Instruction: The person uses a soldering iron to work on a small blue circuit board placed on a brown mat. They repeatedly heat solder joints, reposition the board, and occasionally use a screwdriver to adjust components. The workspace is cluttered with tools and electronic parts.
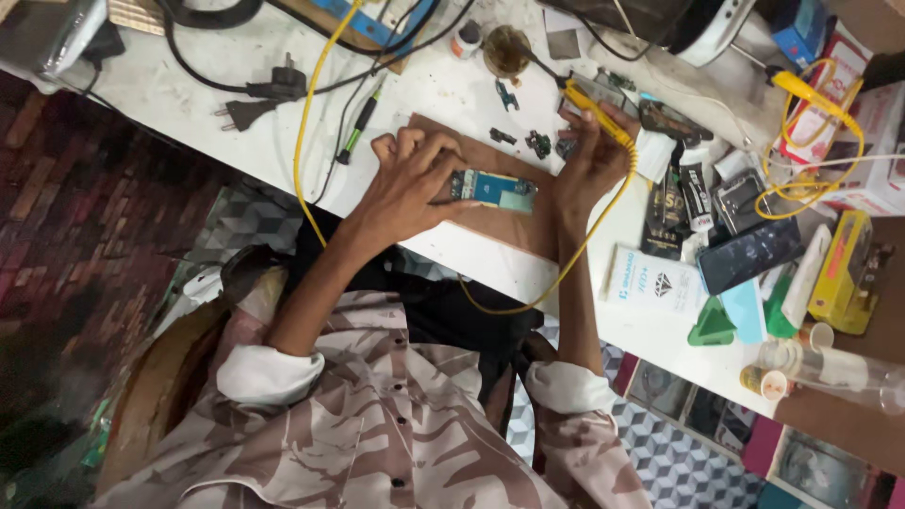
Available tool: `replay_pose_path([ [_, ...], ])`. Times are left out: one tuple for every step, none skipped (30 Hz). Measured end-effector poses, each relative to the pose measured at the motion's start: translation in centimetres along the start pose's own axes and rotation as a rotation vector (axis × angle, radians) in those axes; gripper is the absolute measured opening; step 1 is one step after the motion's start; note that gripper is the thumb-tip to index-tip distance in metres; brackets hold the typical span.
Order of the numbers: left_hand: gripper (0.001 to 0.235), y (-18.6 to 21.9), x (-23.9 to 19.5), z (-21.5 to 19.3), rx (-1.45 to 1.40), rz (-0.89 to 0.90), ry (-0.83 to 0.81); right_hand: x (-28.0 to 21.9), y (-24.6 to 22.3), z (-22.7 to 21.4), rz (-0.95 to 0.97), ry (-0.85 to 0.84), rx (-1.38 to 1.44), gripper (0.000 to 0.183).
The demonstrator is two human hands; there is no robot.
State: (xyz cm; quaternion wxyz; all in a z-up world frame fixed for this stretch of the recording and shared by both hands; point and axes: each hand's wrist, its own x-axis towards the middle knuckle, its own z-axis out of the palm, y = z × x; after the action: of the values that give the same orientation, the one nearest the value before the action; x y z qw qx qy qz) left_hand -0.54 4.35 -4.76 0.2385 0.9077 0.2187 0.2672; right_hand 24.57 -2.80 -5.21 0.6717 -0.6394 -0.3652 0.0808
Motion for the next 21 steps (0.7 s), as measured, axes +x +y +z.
replay_pose_path([
  [0.053,0.1,0.0,-0.1,-0.013,-0.005,0.009,-0.1,0.2,0.3,0.012,0.003,-0.014,0.022],
  [0.052,0.2,0.1,-0.1,-0.032,-0.007,0.018,-0.1,0.2,0.2,0.024,0.008,-0.034,0.022],
  [0.052,0.1,0.3,-0.1,-0.020,-0.001,0.012,-0.3,0.2,0.1,0.008,-0.019,-0.046,0.021],
  [0.051,0.1,0.3,-0.1,-0.009,-0.001,0.005,-0.6,0.1,0.1,-0.004,-0.050,-0.059,0.020],
  [0.051,0.0,0.2,0.0,0.003,-0.001,-0.003,-0.8,0.1,0.2,-0.016,-0.081,-0.071,0.019],
  [0.051,0.0,0.2,0.0,-0.004,-0.004,-0.009,-1.0,0.0,0.1,-0.019,-0.075,-0.082,0.020],
  [0.051,-0.1,0.1,0.0,-0.011,-0.007,-0.015,-1.1,-0.1,0.1,-0.021,-0.070,-0.092,0.020],
  [0.051,-0.1,0.2,0.0,-0.019,-0.006,-0.020,-1.2,-0.2,0.1,-0.025,-0.062,-0.104,0.020],
  [0.051,-0.1,0.2,0.0,-0.015,-0.008,-0.015,-1.2,-0.3,0.0,-0.005,-0.049,-0.094,0.021],
  [0.052,-0.1,0.3,0.0,-0.011,-0.006,-0.009,-0.9,-0.3,0.1,0.012,-0.033,-0.084,0.021],
  [0.052,-0.1,0.4,-0.1,-0.006,-0.004,-0.002,-0.7,-0.3,0.2,0.029,-0.018,-0.073,0.022],
  [0.052,0.0,0.4,-0.2,-0.001,-0.006,-0.008,-0.7,-0.3,0.2,0.020,-0.022,-0.070,0.023],
  [0.051,0.0,0.4,-0.3,0.004,-0.008,-0.015,-0.8,-0.3,0.4,0.011,-0.026,-0.068,0.024],
  [0.051,0.1,0.5,-0.3,0.008,-0.008,-0.021,-0.8,-0.4,0.3,0.001,-0.028,-0.067,0.024],
  [0.051,0.1,0.6,-0.3,0.008,-0.002,-0.010,-0.7,-0.4,0.4,0.011,-0.004,-0.062,0.024],
  [0.052,0.2,0.6,-0.2,0.003,0.000,-0.003,-0.9,-0.5,0.3,0.028,0.020,-0.060,0.023],
  [0.053,0.2,0.6,-0.1,-0.001,0.002,0.004,-0.9,-0.7,0.0,0.044,0.043,-0.058,0.022],
  [0.054,0.2,0.3,-0.1,0.019,0.009,0.012,-1.2,-0.9,-0.2,0.035,0.136,0.043,0.022],
  [0.055,0.1,0.2,0.0,0.040,0.017,0.020,-1.5,-1.1,-0.7,0.025,0.229,0.143,0.022],
  [0.056,0.0,0.1,0.0,0.065,0.027,0.029,-1.7,-1.4,-1.1,0.012,0.322,0.247,0.022],
  [0.053,-0.1,0.0,0.0,0.048,0.037,0.033,-2.3,-1.8,-1.9,0.008,0.382,0.290,0.025],
])
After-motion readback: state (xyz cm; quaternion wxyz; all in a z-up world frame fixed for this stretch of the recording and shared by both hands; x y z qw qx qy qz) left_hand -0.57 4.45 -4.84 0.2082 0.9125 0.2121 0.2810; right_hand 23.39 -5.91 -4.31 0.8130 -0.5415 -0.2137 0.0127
